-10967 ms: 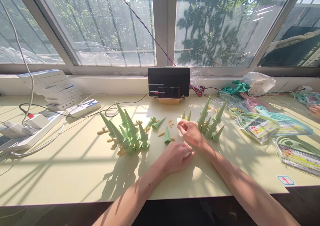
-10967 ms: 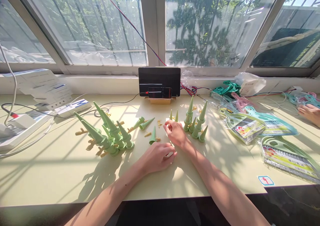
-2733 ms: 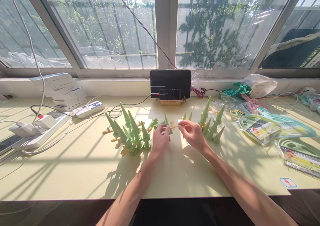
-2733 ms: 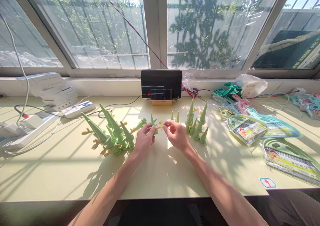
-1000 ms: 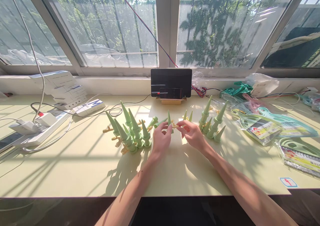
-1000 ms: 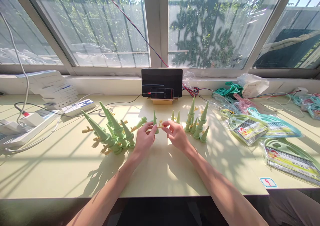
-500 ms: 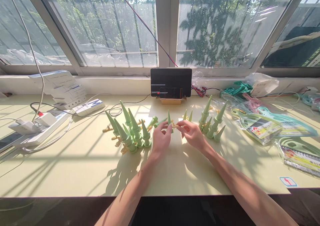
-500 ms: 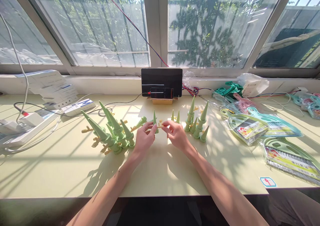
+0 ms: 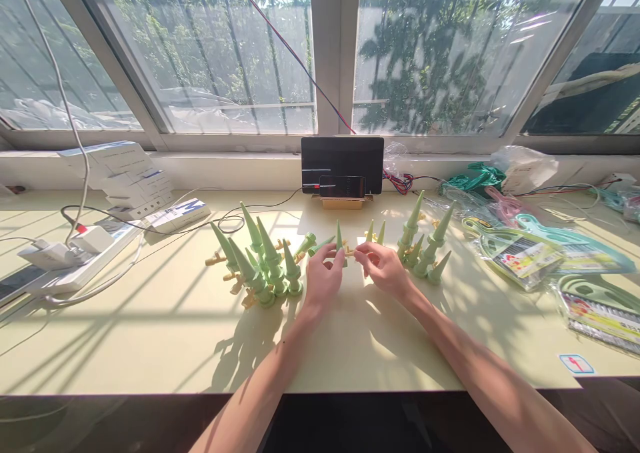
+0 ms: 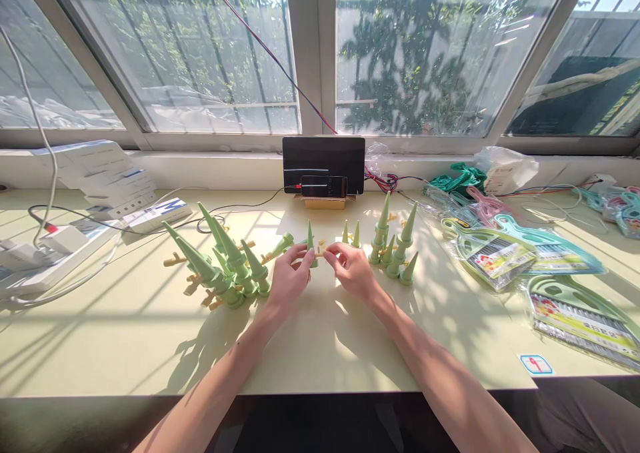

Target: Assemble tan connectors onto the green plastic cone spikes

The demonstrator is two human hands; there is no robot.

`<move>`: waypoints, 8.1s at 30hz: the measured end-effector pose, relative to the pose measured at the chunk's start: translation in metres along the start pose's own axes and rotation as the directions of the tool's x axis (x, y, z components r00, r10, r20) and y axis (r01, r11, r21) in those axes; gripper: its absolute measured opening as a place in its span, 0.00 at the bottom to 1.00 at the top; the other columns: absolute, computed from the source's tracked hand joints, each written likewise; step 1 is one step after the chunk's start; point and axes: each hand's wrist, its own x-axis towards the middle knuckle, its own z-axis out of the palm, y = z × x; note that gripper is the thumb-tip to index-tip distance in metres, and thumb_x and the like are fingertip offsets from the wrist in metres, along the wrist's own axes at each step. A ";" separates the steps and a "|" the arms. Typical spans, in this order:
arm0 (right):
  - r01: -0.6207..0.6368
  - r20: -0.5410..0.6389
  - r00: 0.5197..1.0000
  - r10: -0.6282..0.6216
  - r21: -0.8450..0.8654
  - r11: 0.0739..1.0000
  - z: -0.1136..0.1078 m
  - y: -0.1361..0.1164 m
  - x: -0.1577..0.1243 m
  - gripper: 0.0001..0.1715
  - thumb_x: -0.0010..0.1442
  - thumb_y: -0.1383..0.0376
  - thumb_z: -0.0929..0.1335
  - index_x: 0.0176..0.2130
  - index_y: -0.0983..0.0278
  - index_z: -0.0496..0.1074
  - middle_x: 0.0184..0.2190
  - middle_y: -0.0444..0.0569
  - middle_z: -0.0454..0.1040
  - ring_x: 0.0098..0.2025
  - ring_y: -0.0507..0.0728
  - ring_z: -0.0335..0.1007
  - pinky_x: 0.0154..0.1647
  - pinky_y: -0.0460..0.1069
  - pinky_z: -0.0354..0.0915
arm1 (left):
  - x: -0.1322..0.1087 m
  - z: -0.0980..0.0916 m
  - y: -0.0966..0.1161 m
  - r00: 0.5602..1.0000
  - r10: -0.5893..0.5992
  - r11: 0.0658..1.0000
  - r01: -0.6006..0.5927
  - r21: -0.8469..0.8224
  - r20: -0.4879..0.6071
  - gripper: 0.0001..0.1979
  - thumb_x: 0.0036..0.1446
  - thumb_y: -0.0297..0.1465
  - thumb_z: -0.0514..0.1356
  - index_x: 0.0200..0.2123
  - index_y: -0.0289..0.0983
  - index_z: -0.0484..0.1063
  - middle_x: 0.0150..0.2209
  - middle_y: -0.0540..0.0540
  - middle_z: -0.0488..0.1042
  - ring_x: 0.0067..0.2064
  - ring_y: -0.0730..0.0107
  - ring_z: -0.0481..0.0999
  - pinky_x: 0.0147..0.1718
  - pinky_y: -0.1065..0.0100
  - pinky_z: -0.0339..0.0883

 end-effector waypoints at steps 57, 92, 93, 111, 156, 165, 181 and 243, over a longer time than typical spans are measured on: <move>0.040 0.059 0.997 -0.042 0.035 0.999 0.000 0.003 -0.001 0.10 0.63 0.58 0.67 0.38 0.63 0.72 0.28 0.46 0.72 0.23 0.52 0.67 0.24 0.47 0.67 | 0.002 0.000 -0.002 1.000 0.024 1.000 -0.024 0.017 -0.008 0.20 0.58 0.45 0.62 0.45 0.36 0.78 0.38 0.40 0.79 0.24 0.73 0.73 0.22 0.69 0.64; 0.019 0.045 0.999 -0.020 0.029 0.999 0.002 0.005 -0.001 0.13 0.63 0.55 0.67 0.38 0.62 0.72 0.28 0.46 0.73 0.23 0.52 0.68 0.23 0.48 0.67 | 0.001 0.000 -0.001 1.000 -0.010 1.000 0.009 0.015 0.017 0.20 0.58 0.45 0.61 0.45 0.36 0.77 0.39 0.41 0.79 0.22 0.78 0.67 0.20 0.71 0.60; 0.018 0.044 0.999 -0.019 0.022 1.000 0.002 0.005 -0.001 0.13 0.63 0.55 0.67 0.38 0.62 0.72 0.28 0.47 0.73 0.24 0.52 0.68 0.23 0.48 0.67 | 0.000 0.000 -0.001 1.000 -0.013 1.000 0.012 0.016 0.018 0.20 0.58 0.45 0.61 0.45 0.36 0.77 0.39 0.42 0.79 0.21 0.78 0.67 0.20 0.71 0.60; -0.033 0.063 0.997 0.038 -0.077 0.996 0.001 0.001 0.000 0.25 0.68 0.52 0.62 0.25 0.62 0.68 0.19 0.43 0.70 0.20 0.51 0.66 0.25 0.47 0.62 | -0.002 0.001 0.006 0.999 -0.037 0.999 0.037 0.011 0.037 0.17 0.58 0.44 0.62 0.42 0.36 0.76 0.39 0.42 0.78 0.22 0.77 0.68 0.20 0.70 0.60; -0.008 0.084 0.996 0.006 0.028 1.000 0.001 0.005 0.000 0.13 0.63 0.55 0.67 0.37 0.62 0.71 0.30 0.47 0.73 0.23 0.52 0.69 0.23 0.48 0.68 | 0.001 0.000 0.000 1.000 -0.025 0.998 0.024 0.056 0.011 0.18 0.58 0.43 0.61 0.43 0.35 0.76 0.39 0.40 0.79 0.25 0.74 0.72 0.23 0.69 0.64; -0.052 0.106 0.993 0.054 -0.025 0.998 0.002 0.008 0.001 0.18 0.67 0.56 0.63 0.30 0.62 0.71 0.22 0.44 0.71 0.21 0.52 0.67 0.25 0.47 0.65 | -0.002 0.000 0.005 0.999 -0.039 0.998 0.038 0.053 0.031 0.17 0.58 0.43 0.61 0.42 0.36 0.75 0.38 0.42 0.78 0.23 0.76 0.68 0.21 0.70 0.60; -0.024 0.079 0.997 0.021 0.041 0.999 0.001 0.005 0.000 0.14 0.62 0.54 0.68 0.39 0.63 0.72 0.30 0.46 0.73 0.23 0.52 0.69 0.24 0.48 0.67 | 0.001 0.000 0.000 1.000 -0.018 0.999 0.017 0.038 0.017 0.17 0.58 0.43 0.61 0.42 0.35 0.76 0.37 0.43 0.78 0.24 0.75 0.71 0.22 0.70 0.63; -0.040 0.089 0.995 0.037 0.034 0.999 -0.001 0.006 0.002 0.14 0.62 0.53 0.67 0.35 0.62 0.70 0.29 0.46 0.73 0.23 0.52 0.68 0.23 0.48 0.67 | 0.000 0.000 0.000 1.000 -0.010 0.999 0.009 0.044 0.016 0.18 0.57 0.45 0.62 0.41 0.36 0.76 0.38 0.41 0.79 0.22 0.76 0.68 0.20 0.70 0.61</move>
